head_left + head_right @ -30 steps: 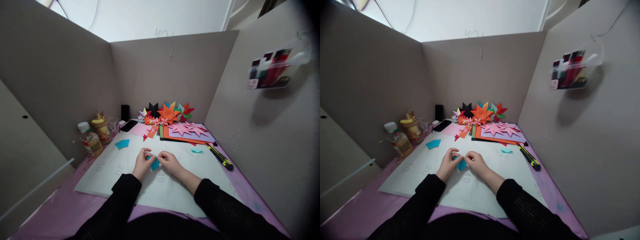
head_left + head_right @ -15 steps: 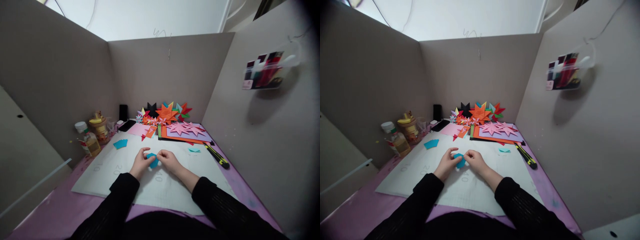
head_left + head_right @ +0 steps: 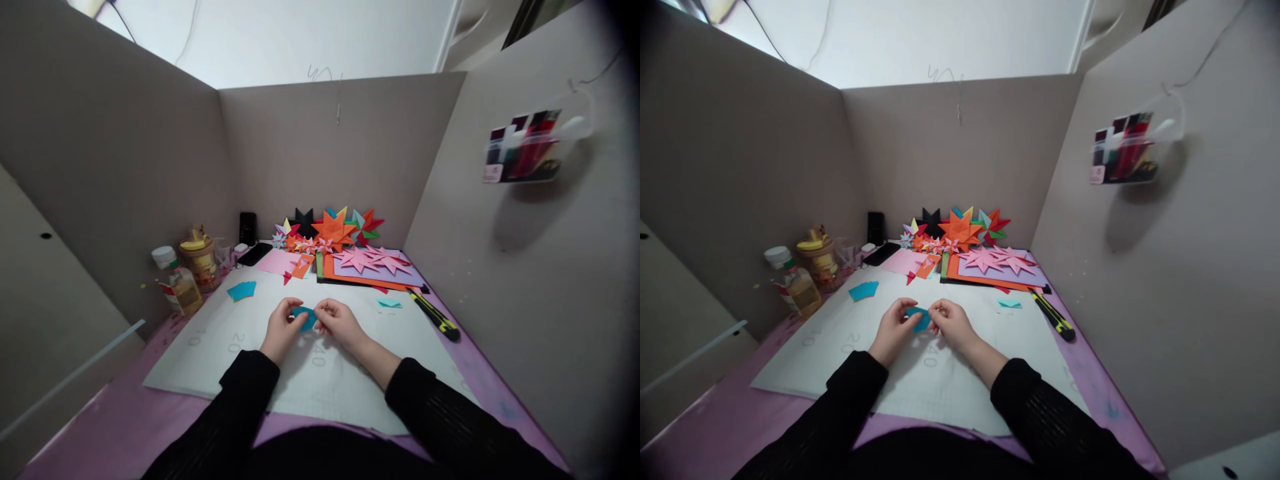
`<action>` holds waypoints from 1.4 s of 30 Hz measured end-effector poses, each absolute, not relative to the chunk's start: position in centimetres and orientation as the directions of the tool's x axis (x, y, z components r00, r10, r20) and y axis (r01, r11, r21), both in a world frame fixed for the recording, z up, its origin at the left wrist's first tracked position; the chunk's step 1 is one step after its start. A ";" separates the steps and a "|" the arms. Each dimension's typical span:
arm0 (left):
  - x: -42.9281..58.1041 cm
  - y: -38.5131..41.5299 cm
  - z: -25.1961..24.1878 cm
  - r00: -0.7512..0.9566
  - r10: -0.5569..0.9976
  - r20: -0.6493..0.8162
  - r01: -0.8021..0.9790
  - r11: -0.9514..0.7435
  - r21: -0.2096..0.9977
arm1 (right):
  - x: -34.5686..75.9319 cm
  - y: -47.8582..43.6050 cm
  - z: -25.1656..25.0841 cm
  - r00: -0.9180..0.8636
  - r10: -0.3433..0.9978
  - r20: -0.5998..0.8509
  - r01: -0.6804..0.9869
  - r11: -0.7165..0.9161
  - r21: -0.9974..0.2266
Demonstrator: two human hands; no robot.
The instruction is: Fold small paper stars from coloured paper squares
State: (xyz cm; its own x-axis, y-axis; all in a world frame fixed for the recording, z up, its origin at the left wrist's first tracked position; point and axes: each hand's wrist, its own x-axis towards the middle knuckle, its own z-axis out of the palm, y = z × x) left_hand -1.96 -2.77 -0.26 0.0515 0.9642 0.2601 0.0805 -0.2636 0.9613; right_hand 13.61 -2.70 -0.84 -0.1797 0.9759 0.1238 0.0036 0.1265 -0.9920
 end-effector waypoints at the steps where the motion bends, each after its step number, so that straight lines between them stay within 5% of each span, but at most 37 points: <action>1: -2.0 -2.7 -0.3 0.040 0.962 0.271 0.064 -0.273 0.960 | 13.7 -2.7 -0.7 -0.163 0.975 0.153 -0.022 0.152 -0.988; 5: -2.2 -2.4 -0.4 0.008 0.989 0.146 -0.114 -0.145 0.983 | 14.3 -2.7 -0.4 -0.115 0.953 0.281 -0.056 0.276 -0.960; 10: -2.0 -3.1 0.1 0.233 0.972 -0.012 -0.263 0.075 0.962 | 14.1 -2.8 -0.7 -0.108 0.952 0.286 -0.034 0.285 -0.958; 15: -1.9 -3.2 0.2 0.192 0.980 0.057 -0.212 -0.016 0.977 | 13.4 -3.0 -1.3 -0.151 0.956 0.253 0.037 0.261 -0.965; 23: -1.9 -3.2 0.0 0.171 0.951 0.257 0.134 -0.281 0.950 | 13.6 -2.7 -0.9 -0.201 0.955 0.216 0.019 0.225 -0.974; 31: -1.7 -2.8 0.1 0.140 0.989 0.055 -0.133 -0.036 0.990 | 13.1 -2.5 -0.8 -0.180 0.979 0.096 -0.137 0.072 -0.988; 37: -1.9 -3.0 0.6 0.117 0.993 -0.019 -0.259 0.049 0.965 | 14.1 -2.8 -0.9 -0.199 0.912 0.358 -0.032 0.359 -0.933; 42: -2.0 -3.1 0.6 0.170 0.985 -0.034 -0.224 0.072 0.972 | 15.1 -3.1 -0.1 -0.394 0.776 0.492 0.176 0.590 -0.788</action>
State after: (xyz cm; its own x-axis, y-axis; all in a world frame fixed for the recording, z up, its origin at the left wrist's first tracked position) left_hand -2.00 -3.06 0.56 0.1697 0.9849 -0.0343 -0.2243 0.0725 0.9718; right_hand 15.11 -3.11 -0.09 -0.3942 0.7759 0.4925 0.1761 0.5897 -0.7882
